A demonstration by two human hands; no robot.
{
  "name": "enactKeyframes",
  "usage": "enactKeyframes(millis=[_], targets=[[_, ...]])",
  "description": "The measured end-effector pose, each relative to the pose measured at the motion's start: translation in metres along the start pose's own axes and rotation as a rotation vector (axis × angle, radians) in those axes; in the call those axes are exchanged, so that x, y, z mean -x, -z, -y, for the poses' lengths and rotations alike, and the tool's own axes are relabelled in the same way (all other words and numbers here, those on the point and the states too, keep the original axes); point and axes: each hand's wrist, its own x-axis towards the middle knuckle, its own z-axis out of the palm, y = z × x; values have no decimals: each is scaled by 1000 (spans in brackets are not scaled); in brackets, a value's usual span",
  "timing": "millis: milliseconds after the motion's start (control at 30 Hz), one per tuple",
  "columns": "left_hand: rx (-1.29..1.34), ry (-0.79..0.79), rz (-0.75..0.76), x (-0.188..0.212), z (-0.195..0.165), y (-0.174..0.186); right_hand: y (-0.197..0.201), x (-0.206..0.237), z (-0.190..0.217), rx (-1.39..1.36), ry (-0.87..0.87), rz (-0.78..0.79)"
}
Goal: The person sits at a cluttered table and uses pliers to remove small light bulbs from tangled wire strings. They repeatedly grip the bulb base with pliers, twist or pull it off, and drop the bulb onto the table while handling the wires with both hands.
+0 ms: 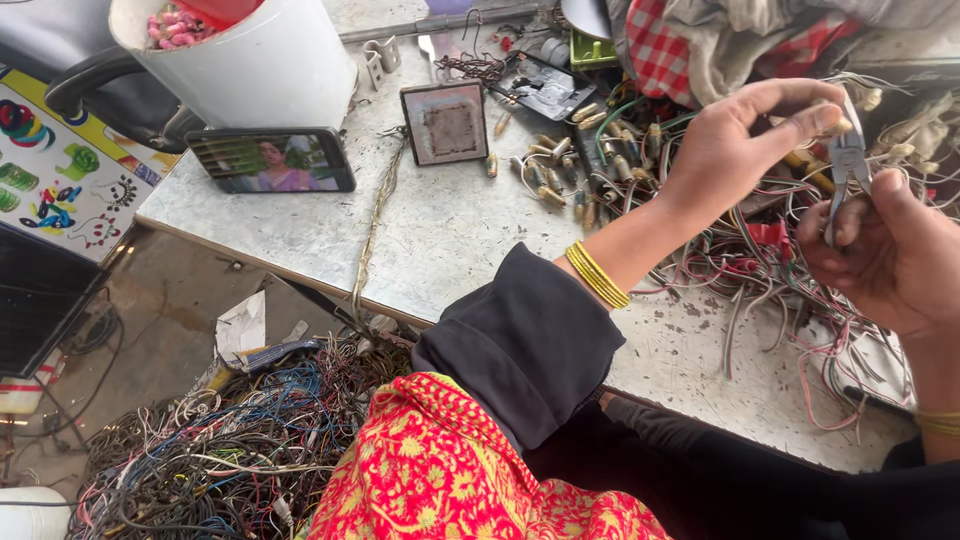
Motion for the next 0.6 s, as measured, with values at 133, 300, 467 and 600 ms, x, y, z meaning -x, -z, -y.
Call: enactKeyframes(millis=[133, 300, 467, 600], targets=[[148, 5, -115, -5, -13, 16, -46, 1, 11, 394, 123, -127], [-295, 86, -282, -14, -33, 28, -64, 7, 20, 445, 224, -92], [-343, -111, -359, -15, -40, 28, -61, 12, 10, 178, 102, 97], [-426, -216, -434, -17, -37, 27, -73, 14, 5, 114, -80, -30]])
